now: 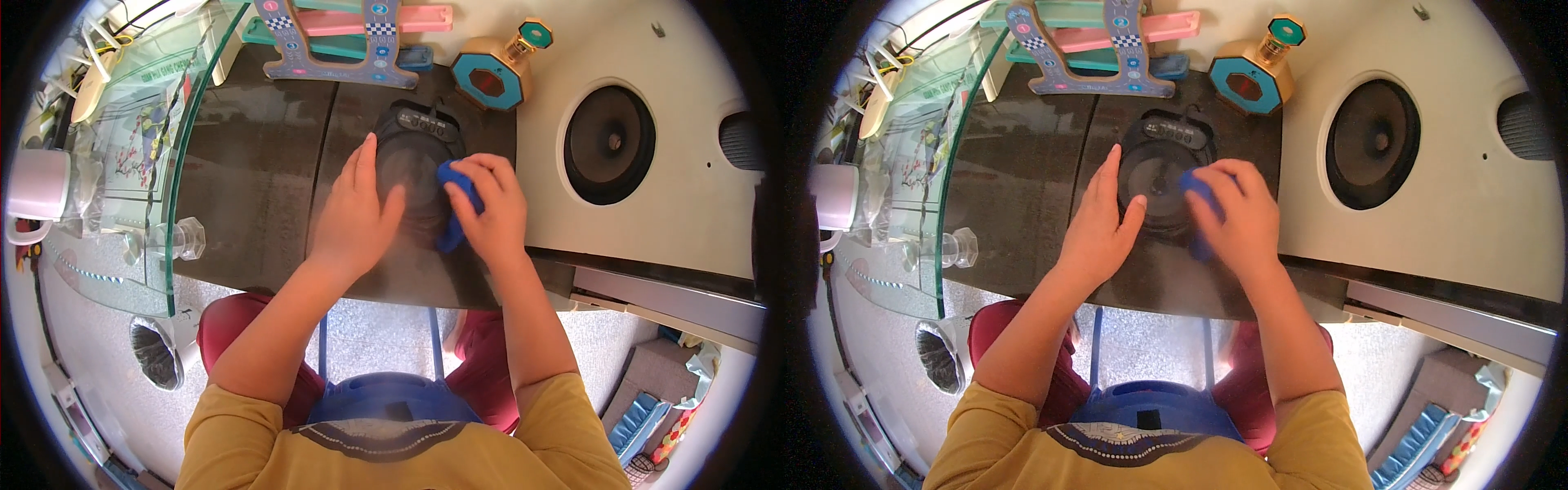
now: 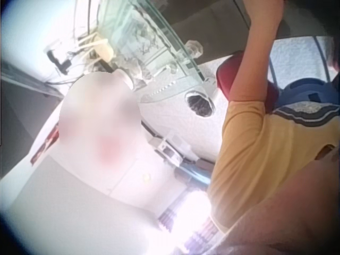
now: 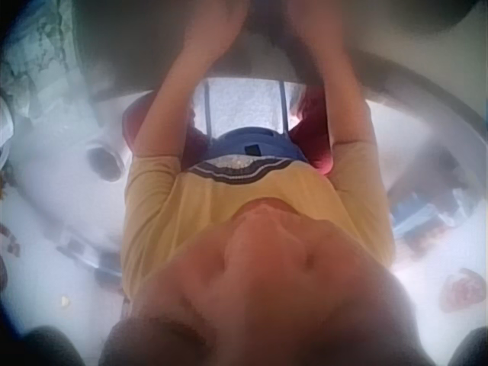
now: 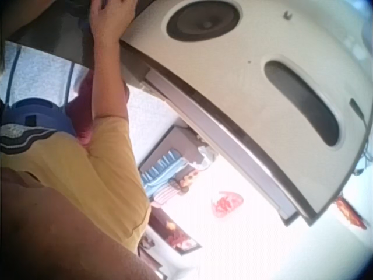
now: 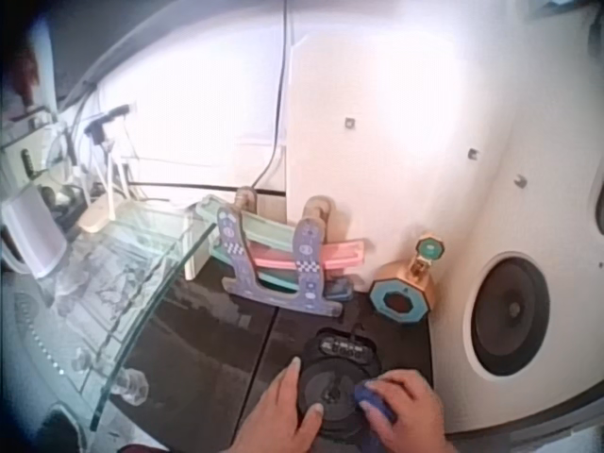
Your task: The person wipes down a table with a cloth, moves items on the surface, and cleans a toy track and a portable speaker using the cloth.
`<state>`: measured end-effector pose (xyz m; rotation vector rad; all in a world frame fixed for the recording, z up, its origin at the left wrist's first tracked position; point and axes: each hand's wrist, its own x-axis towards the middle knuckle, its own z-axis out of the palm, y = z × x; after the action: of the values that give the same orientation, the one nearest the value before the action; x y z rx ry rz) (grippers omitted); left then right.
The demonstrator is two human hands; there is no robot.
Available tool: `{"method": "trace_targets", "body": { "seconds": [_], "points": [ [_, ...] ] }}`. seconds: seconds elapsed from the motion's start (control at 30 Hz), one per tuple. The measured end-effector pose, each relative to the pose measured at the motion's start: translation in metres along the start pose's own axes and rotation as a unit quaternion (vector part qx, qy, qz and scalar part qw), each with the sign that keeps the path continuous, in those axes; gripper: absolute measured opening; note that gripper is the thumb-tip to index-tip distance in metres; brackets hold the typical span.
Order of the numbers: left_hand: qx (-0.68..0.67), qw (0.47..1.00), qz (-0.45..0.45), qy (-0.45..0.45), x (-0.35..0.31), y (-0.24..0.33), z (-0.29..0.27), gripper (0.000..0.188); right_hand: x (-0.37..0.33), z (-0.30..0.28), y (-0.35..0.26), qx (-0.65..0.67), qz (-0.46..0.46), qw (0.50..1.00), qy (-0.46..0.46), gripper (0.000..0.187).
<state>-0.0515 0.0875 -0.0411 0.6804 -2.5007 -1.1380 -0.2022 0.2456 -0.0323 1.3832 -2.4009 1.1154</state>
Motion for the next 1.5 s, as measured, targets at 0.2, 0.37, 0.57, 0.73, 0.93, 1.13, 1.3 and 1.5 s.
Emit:
{"method": "trace_targets", "body": {
  "seconds": [0.2,0.37,0.57,0.73,0.93,1.13,1.3,1.5],
  "points": [
    [-0.009,1.000,-0.007,-0.006,0.000,0.001,-0.001,0.072,0.004,0.005,0.016,-0.001,0.078,0.997,0.026,0.023],
    [-0.007,1.000,-0.006,-0.007,0.000,0.002,-0.002,0.071,0.005,0.005,0.016,-0.007,0.092,0.995,0.031,0.022],
    [0.000,1.000,-0.005,0.012,0.000,-0.002,0.005,0.095,0.008,0.006,0.026,-0.011,0.126,0.991,0.047,0.023],
    [0.061,0.996,0.043,0.050,0.000,0.015,0.005,0.122,0.007,0.007,0.024,-0.007,0.140,0.989,0.036,0.023],
    [0.127,0.987,0.090,0.038,-0.002,0.015,0.014,0.119,0.006,0.009,0.028,-0.023,0.132,0.990,0.036,0.026],
    [0.086,0.995,0.023,0.037,0.003,0.015,-0.001,0.117,-0.002,0.008,0.001,-0.003,0.060,0.998,-0.001,0.034],
    [0.039,0.998,-0.049,0.015,0.002,0.006,-0.020,0.118,-0.010,0.010,-0.016,0.013,-0.042,0.999,-0.025,0.042],
    [0.041,0.998,-0.037,0.017,0.003,0.004,-0.018,0.117,-0.005,0.015,-0.007,0.011,0.008,1.000,-0.016,0.037]
  ]
}}
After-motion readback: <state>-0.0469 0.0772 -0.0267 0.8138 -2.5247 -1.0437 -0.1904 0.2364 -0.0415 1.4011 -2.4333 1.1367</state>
